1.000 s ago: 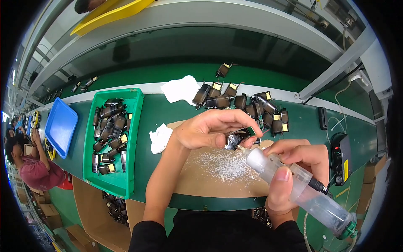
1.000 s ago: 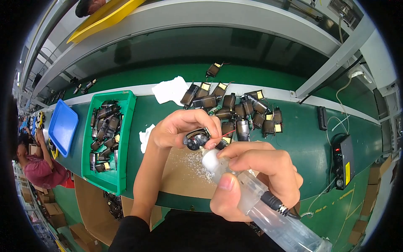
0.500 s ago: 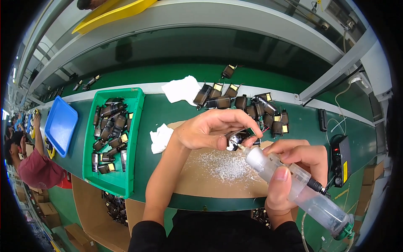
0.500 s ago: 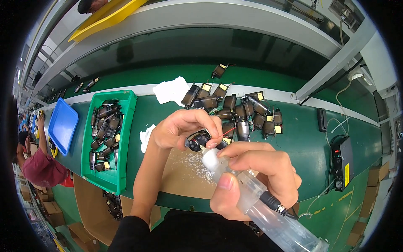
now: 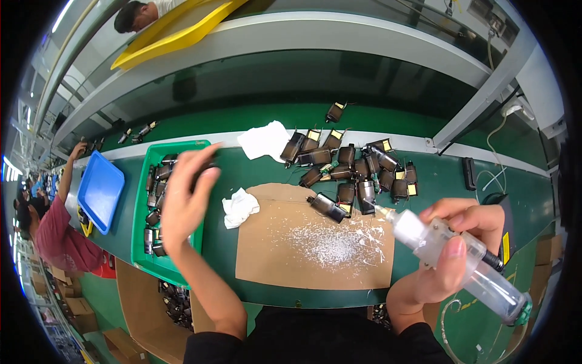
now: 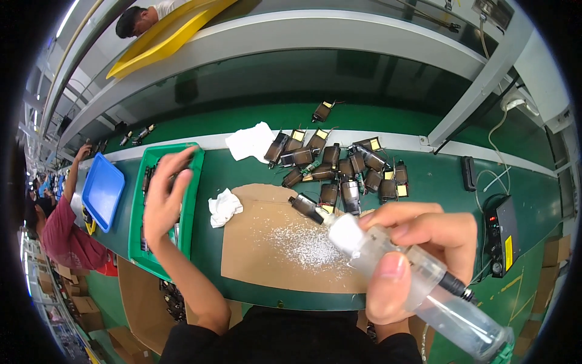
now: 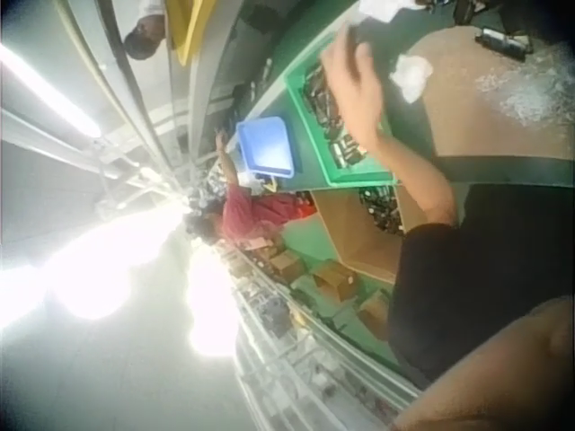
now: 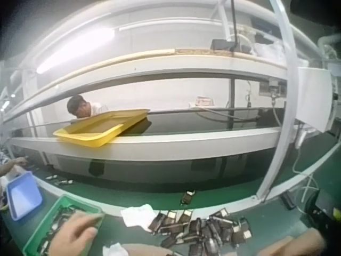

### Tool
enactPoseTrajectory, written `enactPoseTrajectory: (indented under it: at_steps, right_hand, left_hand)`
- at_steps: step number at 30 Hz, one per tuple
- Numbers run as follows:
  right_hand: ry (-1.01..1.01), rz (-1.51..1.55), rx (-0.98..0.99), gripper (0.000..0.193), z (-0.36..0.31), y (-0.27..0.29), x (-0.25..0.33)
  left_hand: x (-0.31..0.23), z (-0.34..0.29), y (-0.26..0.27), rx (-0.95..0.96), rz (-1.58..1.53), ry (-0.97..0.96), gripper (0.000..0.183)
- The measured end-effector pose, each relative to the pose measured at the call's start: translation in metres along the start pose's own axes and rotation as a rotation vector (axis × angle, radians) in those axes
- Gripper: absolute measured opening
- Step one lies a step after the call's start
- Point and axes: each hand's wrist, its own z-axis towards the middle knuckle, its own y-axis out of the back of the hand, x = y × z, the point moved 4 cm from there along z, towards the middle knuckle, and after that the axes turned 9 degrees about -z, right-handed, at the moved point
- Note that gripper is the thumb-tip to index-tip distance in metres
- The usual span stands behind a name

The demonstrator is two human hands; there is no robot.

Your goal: The person applies glue or sealant to small electronic components using a syringe.

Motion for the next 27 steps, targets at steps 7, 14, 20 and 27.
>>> enactPoseTrajectory:
  at_steps: [7, 14, 20, 27]
  right_hand:
    - [0.059, -0.102, -0.085, 0.025, 0.017, 0.017, -0.008]
    - [0.042, -0.147, -0.140, 0.024, 0.024, 0.032, -0.010]
    - [-0.064, -0.062, -0.148, 0.035, 0.027, 0.036, -0.016]
    - [-0.031, -0.118, -0.134, 0.029, 0.027, 0.026, -0.017]
  left_hand:
    - [0.007, 0.016, 0.006, -0.372, 0.598, 0.089, 0.056]
    - [0.013, 0.181, -0.204, 0.182, 0.345, -0.005, 0.040]
    - [0.044, 0.226, -0.298, 0.311, 0.633, -0.039, 0.048]
    - [0.009, 0.189, -0.214, 0.032, -0.108, -0.207, 0.042]
